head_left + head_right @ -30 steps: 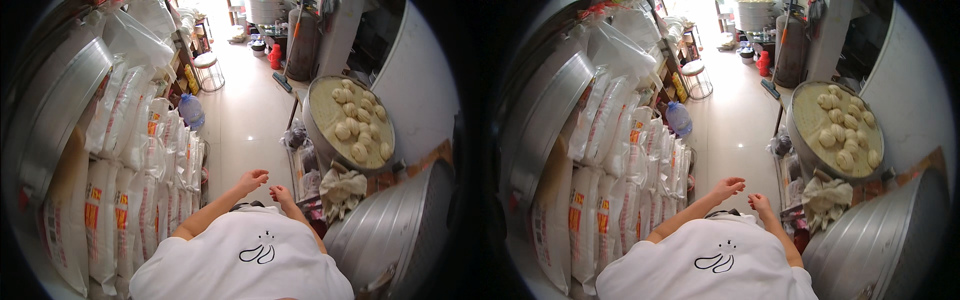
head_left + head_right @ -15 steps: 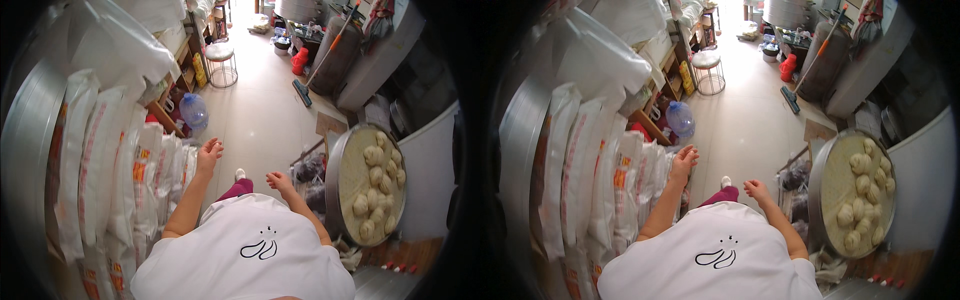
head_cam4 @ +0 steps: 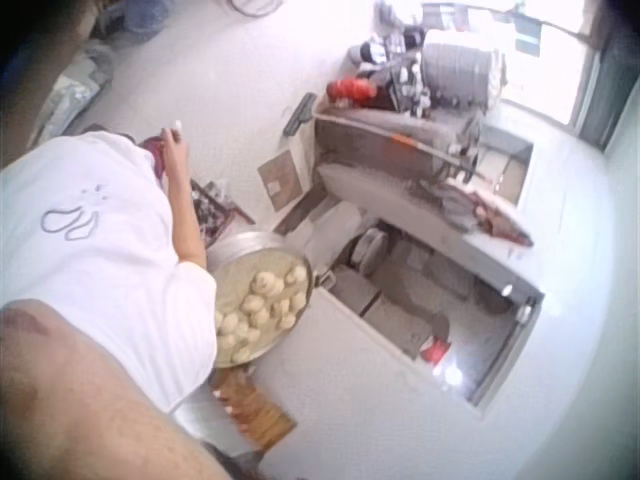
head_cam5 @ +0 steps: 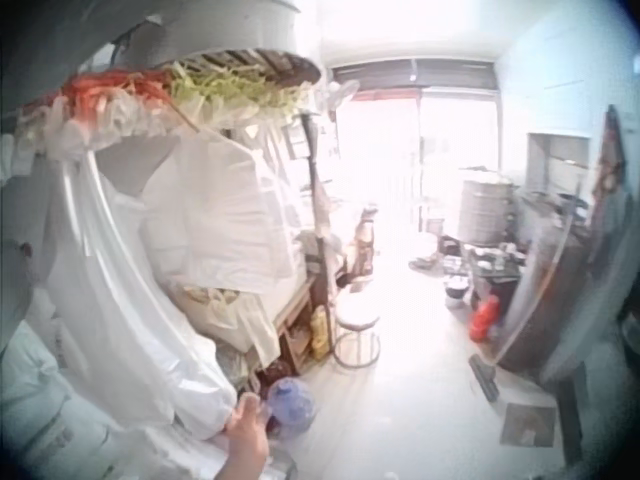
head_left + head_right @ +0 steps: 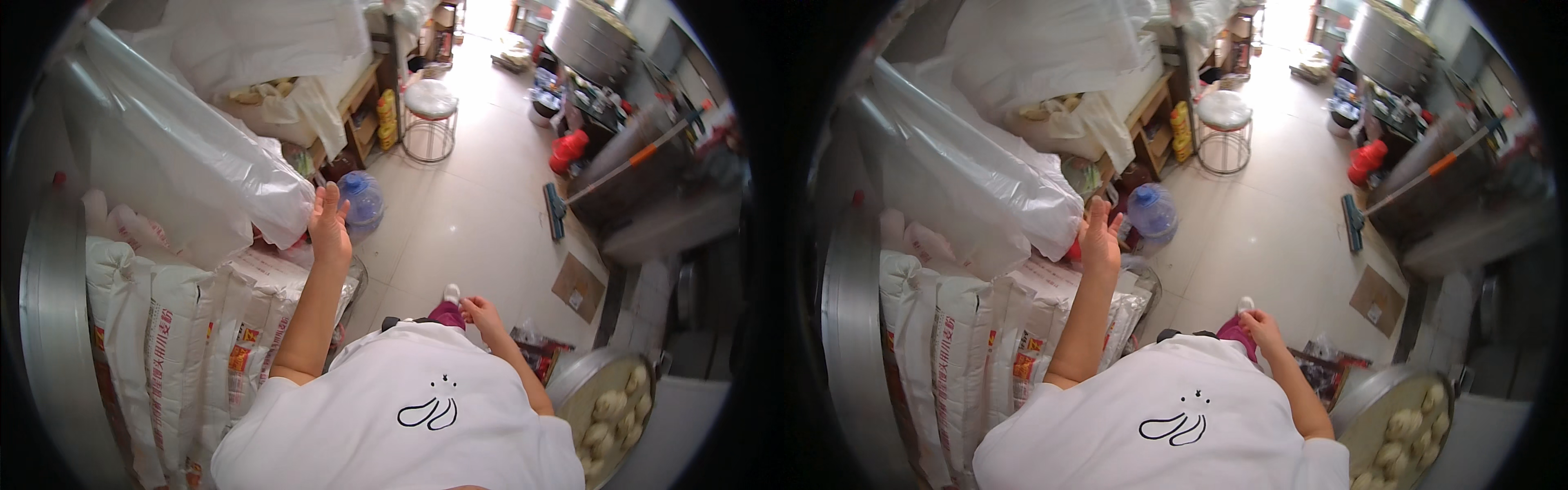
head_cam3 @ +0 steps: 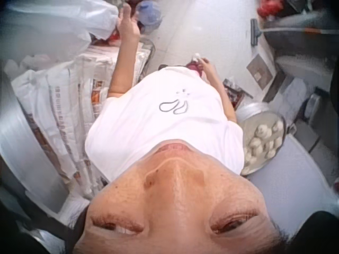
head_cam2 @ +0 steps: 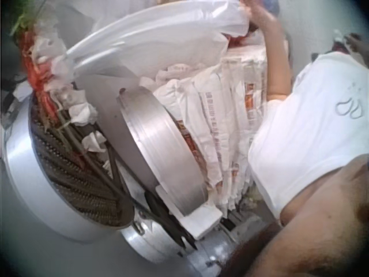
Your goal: The person opens a plastic bag and places steamed buns from a large metal tray into the bag one by one. The person then ties the bag and places it on a nearby surface, repeating the process with another bag.
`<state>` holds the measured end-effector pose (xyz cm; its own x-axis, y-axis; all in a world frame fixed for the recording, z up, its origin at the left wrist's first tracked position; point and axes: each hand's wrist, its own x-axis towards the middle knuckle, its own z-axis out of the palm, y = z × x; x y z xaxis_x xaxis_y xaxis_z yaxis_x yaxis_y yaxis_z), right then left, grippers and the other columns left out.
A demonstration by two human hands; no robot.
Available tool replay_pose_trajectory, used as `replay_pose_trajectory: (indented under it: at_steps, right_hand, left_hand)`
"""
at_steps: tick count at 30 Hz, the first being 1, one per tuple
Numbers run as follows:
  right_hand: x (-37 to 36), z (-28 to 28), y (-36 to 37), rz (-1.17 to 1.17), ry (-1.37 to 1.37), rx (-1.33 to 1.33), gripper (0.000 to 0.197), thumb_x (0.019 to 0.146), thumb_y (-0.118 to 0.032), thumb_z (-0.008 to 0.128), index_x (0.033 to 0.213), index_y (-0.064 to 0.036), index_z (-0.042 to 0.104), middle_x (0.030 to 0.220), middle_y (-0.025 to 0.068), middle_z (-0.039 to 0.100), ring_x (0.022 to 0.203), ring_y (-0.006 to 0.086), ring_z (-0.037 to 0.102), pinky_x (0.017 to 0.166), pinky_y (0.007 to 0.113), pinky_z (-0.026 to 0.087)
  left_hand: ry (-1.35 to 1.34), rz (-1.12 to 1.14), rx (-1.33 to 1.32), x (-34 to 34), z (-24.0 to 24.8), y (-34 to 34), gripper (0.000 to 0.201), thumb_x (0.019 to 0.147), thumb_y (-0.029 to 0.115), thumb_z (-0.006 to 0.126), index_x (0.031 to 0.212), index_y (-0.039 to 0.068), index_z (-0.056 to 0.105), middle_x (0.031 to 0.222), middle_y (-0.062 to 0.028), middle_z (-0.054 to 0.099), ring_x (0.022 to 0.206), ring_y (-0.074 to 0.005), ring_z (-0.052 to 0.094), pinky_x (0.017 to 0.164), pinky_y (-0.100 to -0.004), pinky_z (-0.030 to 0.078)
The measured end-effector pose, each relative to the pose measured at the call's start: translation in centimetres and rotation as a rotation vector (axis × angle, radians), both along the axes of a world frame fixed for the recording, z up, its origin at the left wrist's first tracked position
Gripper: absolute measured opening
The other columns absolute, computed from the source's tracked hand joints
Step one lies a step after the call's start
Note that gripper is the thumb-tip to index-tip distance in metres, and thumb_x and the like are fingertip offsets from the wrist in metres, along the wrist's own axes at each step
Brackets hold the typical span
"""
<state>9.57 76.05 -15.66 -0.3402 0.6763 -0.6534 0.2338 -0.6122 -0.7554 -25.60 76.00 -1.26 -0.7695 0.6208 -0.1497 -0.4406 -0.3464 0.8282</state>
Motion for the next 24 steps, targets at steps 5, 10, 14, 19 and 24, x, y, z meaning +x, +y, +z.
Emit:
replay_pose_trajectory:
  at_steps: [5,10,14,19,24]
  right_hand:
    - [-10.1,2.1,12.4,0.448,0.017,0.157,0.026,0.091,-0.026,0.061,0.099,-0.001,0.065,0.084,0.0025,0.064,0.073,0.0105,0.057,0.067,0.025,0.047]
    - [-21.1,7.6,20.6,0.834,0.148,0.282,0.026,0.091,-0.027,0.061,0.097,-0.0017,0.065,0.083,0.0021,0.064,0.074,0.0096,0.057,0.067,0.026,0.048]
    - [-28.0,12.9,22.6,0.998,0.413,0.439,0.022,0.09,-0.023,0.064,0.096,-0.0018,0.065,0.082,0.0013,0.064,0.072,0.009,0.056,0.064,0.026,0.047]
    - [-31.5,20.8,20.9,1.034,0.906,0.686,0.017,0.086,-0.016,0.069,0.093,-0.0021,0.064,0.077,0.0026,0.06,0.071,0.0116,0.058,0.062,0.026,0.047]
    - [-33.3,25.3,18.0,0.871,1.086,1.302,0.033,0.072,-0.023,0.076,0.096,-0.0072,0.061,0.093,0.0067,0.058,0.083,0.0241,0.058,0.07,0.035,0.048]
  left_hand:
    - [0.123,0.364,0.054,-2.0,1.4,0.2,0.085,0.091,0.048,0.061,0.149,0.002,0.019,0.153,-0.0109,0.023,0.138,-0.0219,0.029,0.113,-0.0369,0.029]
    - [0.156,0.724,0.156,-1.8,3.6,-0.2,0.076,0.097,0.046,0.051,0.151,0.005,0.016,0.156,-0.0055,0.018,0.141,-0.0256,0.023,0.113,-0.0434,0.03]
    - [-0.037,0.774,0.224,-0.5,4.5,0.4,0.059,0.098,0.038,0.053,0.143,0.005,0.032,0.143,-0.0105,0.04,0.132,-0.0253,0.039,0.105,-0.0415,0.04]
    - [-0.032,0.67,0.149,2.0,3.1,3.8,0.038,0.099,0.029,0.052,0.127,0.003,0.05,0.123,-0.0113,0.059,0.113,-0.0238,0.058,0.097,-0.0378,0.045]
    - [0.021,0.605,0.487,2.2,0.9,7.6,0.03,0.096,0.021,0.056,0.122,0.008,0.053,0.125,-0.0038,0.051,0.116,-0.0175,0.051,0.101,-0.0344,0.04]
